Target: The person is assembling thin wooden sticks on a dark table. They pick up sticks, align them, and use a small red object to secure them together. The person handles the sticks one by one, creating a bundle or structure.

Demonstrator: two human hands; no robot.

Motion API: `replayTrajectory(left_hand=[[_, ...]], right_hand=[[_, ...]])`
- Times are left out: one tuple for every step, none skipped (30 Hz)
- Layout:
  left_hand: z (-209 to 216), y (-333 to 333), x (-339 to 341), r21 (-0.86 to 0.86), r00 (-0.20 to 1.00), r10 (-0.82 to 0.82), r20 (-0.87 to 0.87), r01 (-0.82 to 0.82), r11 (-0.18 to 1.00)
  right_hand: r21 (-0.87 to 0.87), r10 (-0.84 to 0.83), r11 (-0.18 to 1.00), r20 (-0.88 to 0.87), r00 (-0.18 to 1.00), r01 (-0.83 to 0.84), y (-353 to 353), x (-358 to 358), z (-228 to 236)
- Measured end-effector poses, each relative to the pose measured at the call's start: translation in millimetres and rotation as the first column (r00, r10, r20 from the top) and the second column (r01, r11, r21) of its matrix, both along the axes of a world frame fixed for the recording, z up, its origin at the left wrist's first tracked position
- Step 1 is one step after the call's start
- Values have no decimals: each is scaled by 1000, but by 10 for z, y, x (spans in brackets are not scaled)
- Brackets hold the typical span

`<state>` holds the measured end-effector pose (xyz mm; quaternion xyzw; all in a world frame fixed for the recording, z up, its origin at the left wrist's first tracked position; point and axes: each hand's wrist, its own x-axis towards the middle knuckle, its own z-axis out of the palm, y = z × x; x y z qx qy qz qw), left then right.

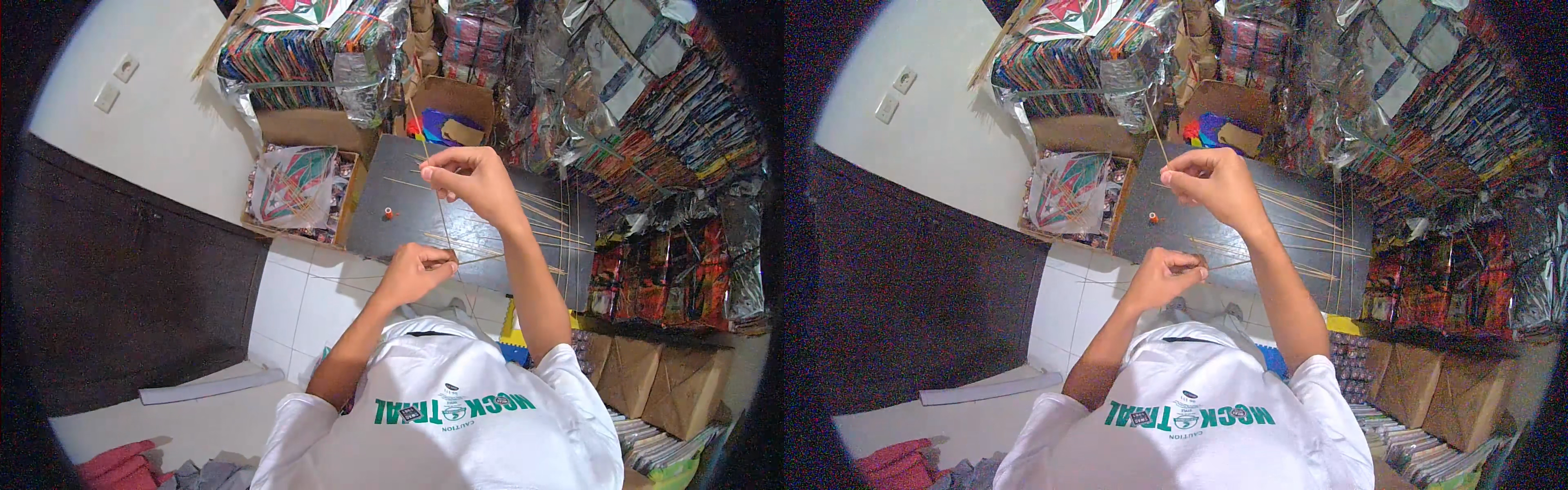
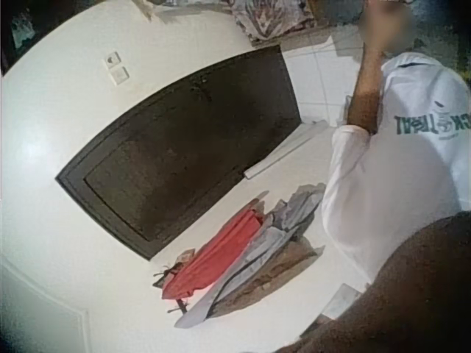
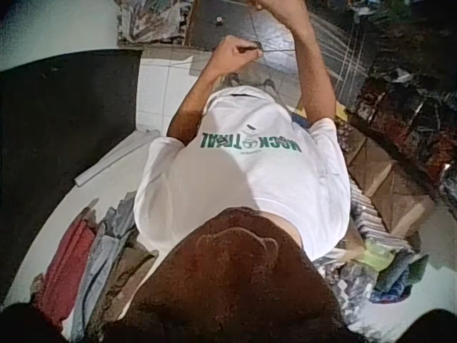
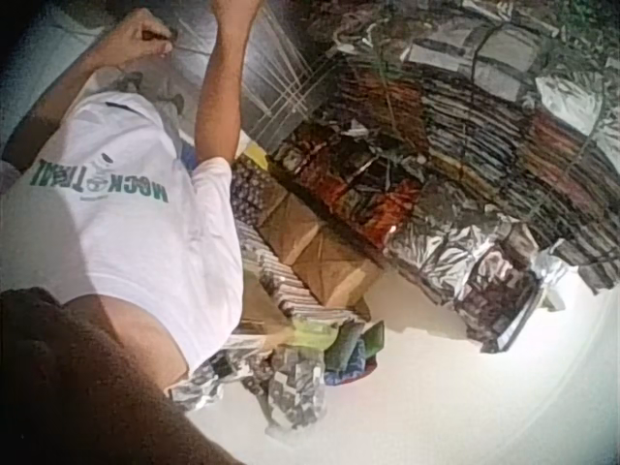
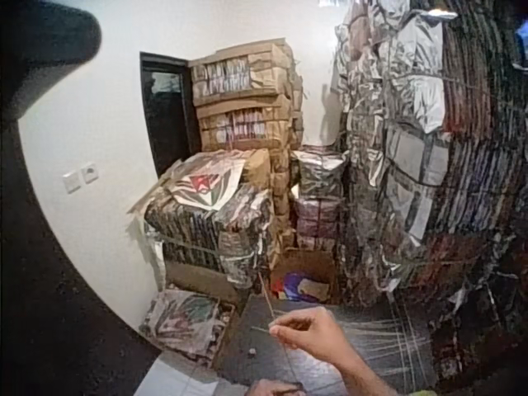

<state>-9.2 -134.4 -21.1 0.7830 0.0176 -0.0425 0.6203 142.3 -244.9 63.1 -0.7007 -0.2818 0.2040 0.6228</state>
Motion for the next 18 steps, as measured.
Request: replayTrajectory(left_hand=[[-32, 0, 0, -3, 1000, -8, -15, 8, 1000], [-66, 1, 1, -5, 999, -16, -30, 16, 1000], [-80, 1, 1, -8, 999, -24, -45, 24, 1000], [-52, -2, 2, 3, 997, -33, -67, 33, 999], [0, -8, 3, 15, 995, -41, -90, 42, 999], [27, -11, 4, 26, 993, -48, -112, 51, 998], [21, -14, 8, 19, 994, -53, -98, 55, 998], [1, -14, 13, 14, 995, -57, -85, 59, 998], [-19, -14, 18, 8, 996, -62, -71, 62, 998], [-40, -13, 14, 3, 998, -43, -55, 43, 999], [-62, -15, 5, -1, 999, -24, -38, 24, 1000], [-75, -14, -4, -6, 1000, -5, -22, 5, 1000], [-78, -13, -9, -16, 1000, 10, -16, -10, 1000], [-79, -10, -13, -25, 1000, 24, -11, -25, 999], [-80, -6, -14, -35, 999, 39, -5, -39, 999], [-86, -2, -16, -43, 999, 36, -1, -36, 998], [-91, 7, -18, -50, 999, 34, 4, -33, 998], [-93, 17, -20, -58, 999, 31, 9, -30, 998]], right_hand=[[-18, 12, 1000, 23, 1000, -12, -1, -1, 18], [-25, -3, 1000, 37, 999, 4, 3, -3, 31], [-31, -19, 999, 50, 999, 20, 13, -7, 43], [-37, -32, 999, 64, 997, 34, 25, -9, 50], [-28, -38, 999, 61, 997, 39, 32, -11, 63], [-20, -43, 999, 58, 997, 44, 39, -13, 78], [-13, -51, 999, 56, 997, 52, 35, -17, 93], [6, -67, 998, 46, 997, 67, 35, -17, 79], [24, -83, 996, 37, 996, 82, 36, -16, 45], [43, -94, 995, 26, 995, 93, 46, -19, 29], [38, -114, 993, 21, 993, 113, 46, -33, 40], [34, -134, 991, 16, 991, 133, 42, -58, 67], [28, -154, 988, 11, 988, 154, 39, -75, 90], [34, -155, 987, 3, 988, 154, 39, -83, 106], [41, -155, 987, -5, 988, 155, 40, -89, 120], [46, -157, 986, -13, 987, 158, 36, -94, 123], [43, -138, 990, 3, 990, 137, 32, -76, 112], [39, -118, 992, 18, 993, 117, 26, -38, 91]])
